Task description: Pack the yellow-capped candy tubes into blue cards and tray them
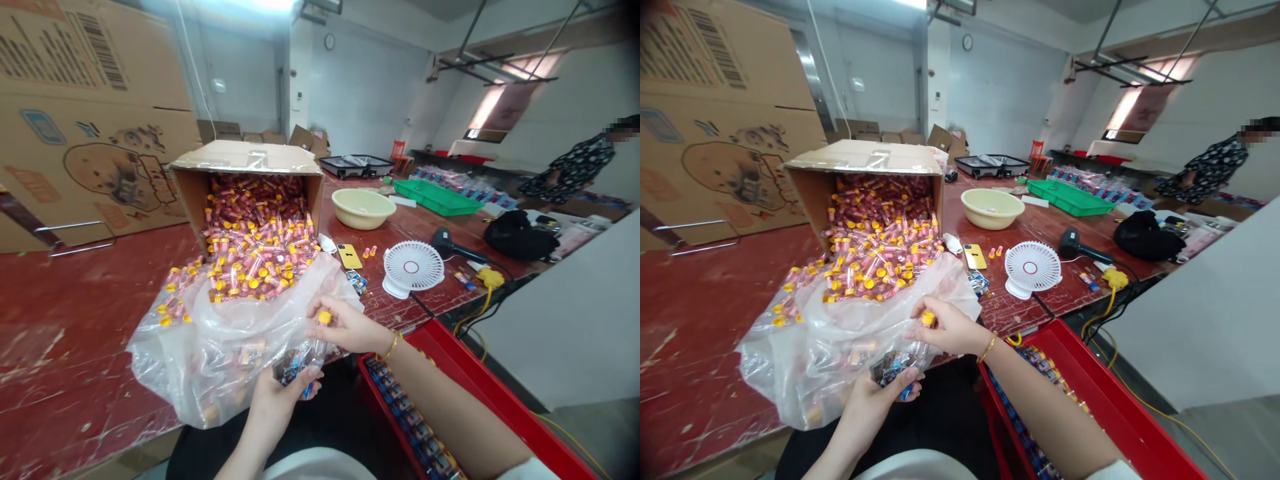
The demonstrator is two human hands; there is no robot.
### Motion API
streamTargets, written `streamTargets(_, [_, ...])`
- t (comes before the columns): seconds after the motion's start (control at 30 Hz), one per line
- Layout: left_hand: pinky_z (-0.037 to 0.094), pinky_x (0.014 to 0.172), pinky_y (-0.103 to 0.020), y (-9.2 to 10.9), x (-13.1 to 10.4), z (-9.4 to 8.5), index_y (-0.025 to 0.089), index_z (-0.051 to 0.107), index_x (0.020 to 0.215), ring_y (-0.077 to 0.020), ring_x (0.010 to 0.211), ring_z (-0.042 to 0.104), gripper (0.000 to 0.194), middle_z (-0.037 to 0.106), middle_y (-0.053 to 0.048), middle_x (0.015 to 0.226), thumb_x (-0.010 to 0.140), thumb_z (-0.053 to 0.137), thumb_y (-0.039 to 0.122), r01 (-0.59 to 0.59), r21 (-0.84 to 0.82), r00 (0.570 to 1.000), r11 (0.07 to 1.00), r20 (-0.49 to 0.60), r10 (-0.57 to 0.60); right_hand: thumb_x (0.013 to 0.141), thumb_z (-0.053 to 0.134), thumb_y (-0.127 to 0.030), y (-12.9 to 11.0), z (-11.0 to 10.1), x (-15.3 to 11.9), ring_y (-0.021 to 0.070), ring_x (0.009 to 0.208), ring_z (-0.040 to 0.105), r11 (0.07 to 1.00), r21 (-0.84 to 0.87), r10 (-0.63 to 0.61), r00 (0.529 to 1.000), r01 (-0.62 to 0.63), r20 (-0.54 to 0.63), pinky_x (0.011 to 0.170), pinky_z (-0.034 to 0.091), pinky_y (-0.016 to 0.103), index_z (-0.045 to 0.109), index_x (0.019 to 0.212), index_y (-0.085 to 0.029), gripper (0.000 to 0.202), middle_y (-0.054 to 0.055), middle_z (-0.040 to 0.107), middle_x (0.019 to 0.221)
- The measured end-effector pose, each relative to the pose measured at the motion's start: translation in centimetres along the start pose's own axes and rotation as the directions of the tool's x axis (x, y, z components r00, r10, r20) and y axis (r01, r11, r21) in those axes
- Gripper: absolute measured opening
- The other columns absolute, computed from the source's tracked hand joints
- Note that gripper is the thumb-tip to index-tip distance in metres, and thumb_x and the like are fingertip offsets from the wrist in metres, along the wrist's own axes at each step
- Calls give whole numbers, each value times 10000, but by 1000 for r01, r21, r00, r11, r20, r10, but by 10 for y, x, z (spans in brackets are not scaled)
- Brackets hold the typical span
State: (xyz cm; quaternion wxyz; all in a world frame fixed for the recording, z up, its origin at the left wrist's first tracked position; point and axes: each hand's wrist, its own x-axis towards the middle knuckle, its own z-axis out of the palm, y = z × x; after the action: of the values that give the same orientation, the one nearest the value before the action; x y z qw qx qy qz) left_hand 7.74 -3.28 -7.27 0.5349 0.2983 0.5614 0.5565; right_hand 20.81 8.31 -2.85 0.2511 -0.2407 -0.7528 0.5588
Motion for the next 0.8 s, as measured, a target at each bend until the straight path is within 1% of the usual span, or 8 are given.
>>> streamTargets(0.1, [583, 576, -333, 5, -4, 1, 122, 719, 854, -277, 749, 706, 328, 766, -113, 821, 681, 738, 400, 79, -72, 995, 994, 67, -75, 744, 690, -424, 14, 12, 1, 83, 599, 503, 964, 265, 49, 997, -30, -66, 558, 409, 198, 379, 916, -238, 401, -68, 496, 729])
streamTargets(0.2, [587, 627, -344, 8, -6, 1, 120, 709, 949, -291, 867, 695, 345, 755, -143, 931, 723, 712, 381, 180, -185, 981, 966, 112, -161, 704, 738, -409, 25, 23, -3, 79, 599, 496, 937, 348, 74, 990, -27, -122, 563, 404, 196, 349, 869, -240, 455, -69, 512, 735])
streamTargets(0.3, [586, 641, -341, 7, -4, 1, 110, 703, 961, -271, 872, 688, 309, 750, -145, 914, 761, 689, 345, 269, -276, 962, 923, 133, -240, 765, 672, -453, 29, 30, -10, 98, 646, 512, 958, 285, 49, 991, -12, -122, 603, 430, 224, 431, 839, -213, 348, -31, 521, 768])
streamTargets(0.37, [583, 651, -335, 7, -2, 1, 119, 703, 938, -254, 850, 686, 275, 748, -126, 880, 759, 699, 328, 298, -336, 953, 894, 150, -262, 829, 582, -475, 29, 34, -18, 134, 781, 549, 983, 176, -30, 993, 50, -114, 699, 462, 263, 521, 871, -193, 292, 28, 538, 901])
streamTargets(0.47, [568, 700, -314, 9, -1, 5, 130, 701, 933, -233, 855, 684, 256, 745, -106, 890, 766, 700, 323, 264, -423, 962, 867, 180, -205, 697, 737, -430, 25, 43, -31, 223, 1092, 493, 990, 22, -135, 981, 140, -141, 877, 454, 320, 535, 1066, -205, 478, 88, 458, 1195])
streamTargets(0.57, [558, 711, -302, 12, -1, 9, 118, 707, 933, -230, 856, 684, 273, 745, -113, 901, 776, 688, 341, 233, -428, 971, 873, 150, -186, 477, 866, -236, 23, 55, -42, 233, 1059, 511, 998, 40, -39, 987, 45, -157, 732, 522, 284, 372, 1198, -260, 875, 90, 389, 1271])
streamTargets(0.67, [553, 696, -301, 12, -2, 11, 122, 717, 920, -234, 834, 687, 292, 750, -107, 868, 742, 717, 355, 227, -418, 973, 879, 134, -188, 518, 752, -73, 27, 62, -44, 142, 847, 544, 999, 33, 24, 981, -18, -194, 530, 473, 184, 340, 1102, -278, 743, 52, 404, 1197])
streamTargets(0.8, [536, 657, -290, 8, -3, 9, 126, 725, 938, -227, 743, 697, 368, 757, -98, 821, 658, 784, 356, 183, -394, 982, 901, 121, -147, 504, 728, -43, 31, 59, -41, 93, 721, 490, 1000, 8, -17, 970, 20, -241, 506, 421, 169, 332, 1007, -265, 677, -2, 428, 1017])
